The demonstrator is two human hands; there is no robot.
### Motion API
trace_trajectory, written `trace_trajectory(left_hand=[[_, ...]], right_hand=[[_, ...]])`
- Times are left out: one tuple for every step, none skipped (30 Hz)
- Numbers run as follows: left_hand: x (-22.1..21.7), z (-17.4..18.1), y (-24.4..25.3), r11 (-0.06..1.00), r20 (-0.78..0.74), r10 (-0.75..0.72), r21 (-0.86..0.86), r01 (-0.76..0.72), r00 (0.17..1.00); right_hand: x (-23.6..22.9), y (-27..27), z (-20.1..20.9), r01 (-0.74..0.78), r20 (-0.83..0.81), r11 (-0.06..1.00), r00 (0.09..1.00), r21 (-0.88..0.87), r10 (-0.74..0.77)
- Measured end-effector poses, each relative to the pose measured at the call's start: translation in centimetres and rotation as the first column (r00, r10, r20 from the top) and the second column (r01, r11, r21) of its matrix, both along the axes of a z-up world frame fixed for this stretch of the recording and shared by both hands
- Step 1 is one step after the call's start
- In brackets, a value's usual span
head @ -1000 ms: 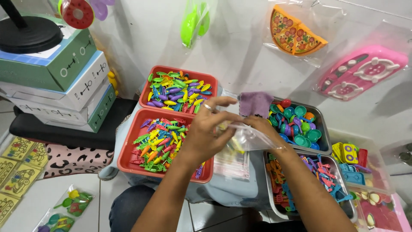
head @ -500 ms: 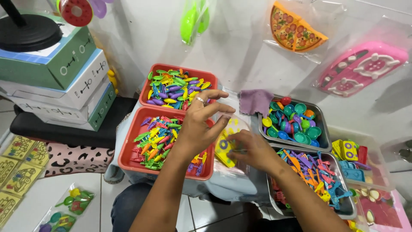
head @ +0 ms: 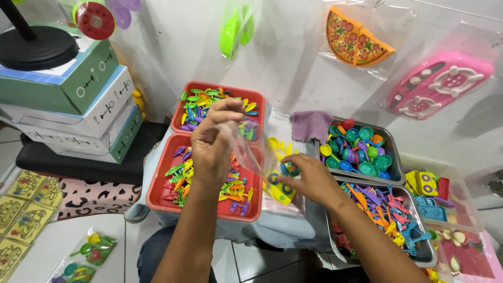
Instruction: The person wipes various small plastic toy items, including a toy truck and toy utensils, using a purple cloth.
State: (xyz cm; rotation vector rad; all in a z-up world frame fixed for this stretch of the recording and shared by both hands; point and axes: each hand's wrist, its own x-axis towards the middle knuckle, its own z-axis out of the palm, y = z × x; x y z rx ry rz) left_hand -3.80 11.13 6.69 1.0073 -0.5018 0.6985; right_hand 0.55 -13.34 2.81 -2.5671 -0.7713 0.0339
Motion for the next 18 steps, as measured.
trace_trajectory(left_hand=[[0.2, -0.3, 0.1, 0.996, 0.003, -0.052, -0.074, 0.052, 0.999], [0.4, -0.6, -0.1, 0.996, 0.003, -0.052, -0.075, 0.052, 0.999], [0.6, -0.9, -0.3, 0.979, 0.0, -0.15, -0.138, 0.148, 0.989], [0.9, -1.0, -0.4, 0.951, 0.005, -0.242, -0.199, 0.239, 0.97], [0.9, -1.3, -1.2, 0.952, 0.008, -0.238, -0.198, 0.235, 0.971], [0.8, -1.6, -1.9, 0.895, 0.034, -0.372, -0.253, 0.368, 0.928], [0.8, -1.9, -2.7, 0.816, 0.069, -0.497, -0.302, 0.493, 0.865], [0.5, -1.8, -3.2, 0.817, 0.069, -0.496, -0.301, 0.492, 0.866], [0.3, -1.7, -3.7, 0.796, 0.032, -0.561, -0.254, 0.549, 0.827], [0.1, -1.6, -4.3, 0.767, -0.009, -0.623, -0.206, 0.608, 0.782], [0.1, -1.8, -4.8, 0.766, -0.008, -0.624, -0.203, 0.61, 0.781], [0.0, -2.0, -5.3, 0.753, -0.027, -0.649, -0.167, 0.636, 0.761], [-0.1, -2.2, -5.7, 0.738, -0.048, -0.672, -0.131, 0.662, 0.739], [-0.3, -2.3, -5.8, 0.743, -0.047, -0.666, -0.129, 0.656, 0.745], [-0.5, -2.3, -6.0, 0.694, -0.102, -0.72, -0.122, 0.709, 0.687], [-0.7, -2.4, -6.0, 0.643, -0.159, -0.764, -0.121, 0.756, 0.625], [-0.7, -2.4, -6.5, 0.652, -0.161, -0.757, -0.12, 0.749, 0.633], [-0.6, -2.5, -7.0, 0.687, -0.295, -0.717, -0.146, 0.712, 0.632]], right_hand=[[-0.8, 0.5, 0.7, -0.02, -0.038, 1.0, 0.999, 0.002, 0.02], [-0.9, -0.1, 0.2, -0.02, -0.038, 1.0, 0.999, 0.001, 0.02], [-1.0, -0.7, -0.3, 0.015, -0.053, 0.999, 0.999, 0.047, -0.012], [-0.8, -1.1, -0.8, 0.046, -0.067, 0.995, 0.997, 0.094, -0.039], [-0.6, -1.6, -1.1, 0.041, -0.064, 0.995, 0.997, 0.094, -0.035], [-0.3, -2.1, -1.5, 0.007, -0.219, 0.902, 0.971, 0.432, 0.098], [0.0, -2.7, -1.8, 0.039, -0.314, 0.697, 0.91, 0.716, 0.271], [-0.6, -2.4, -1.0, 0.037, -0.313, 0.697, 0.91, 0.716, 0.273], [-1.2, -2.2, -0.1, 0.015, -0.354, 0.615, 0.828, 0.788, 0.434], [-1.8, -2.0, 0.9, 0.012, -0.368, 0.523, 0.724, 0.852, 0.583], [-2.6, -1.9, 0.7, 0.01, -0.365, 0.522, 0.726, 0.853, 0.582], [-3.3, -1.8, 0.5, -0.033, -0.334, 0.532, 0.744, 0.846, 0.578], [-4.0, -1.6, 0.3, -0.076, -0.302, 0.542, 0.761, 0.837, 0.574], [-4.2, -2.1, 0.3, -0.082, -0.3, 0.54, 0.757, 0.838, 0.58], [-4.3, -2.5, 0.2, 0.067, -0.429, 0.6, 0.763, 0.797, 0.484], [-4.3, -3.0, 0.1, 0.214, -0.55, 0.644, 0.743, 0.735, 0.381], [-4.2, -3.2, -0.2, 0.207, -0.55, 0.645, 0.739, 0.736, 0.39], [-4.2, -3.4, -0.5, 0.225, -0.504, 0.598, 0.789, 0.769, 0.351]])
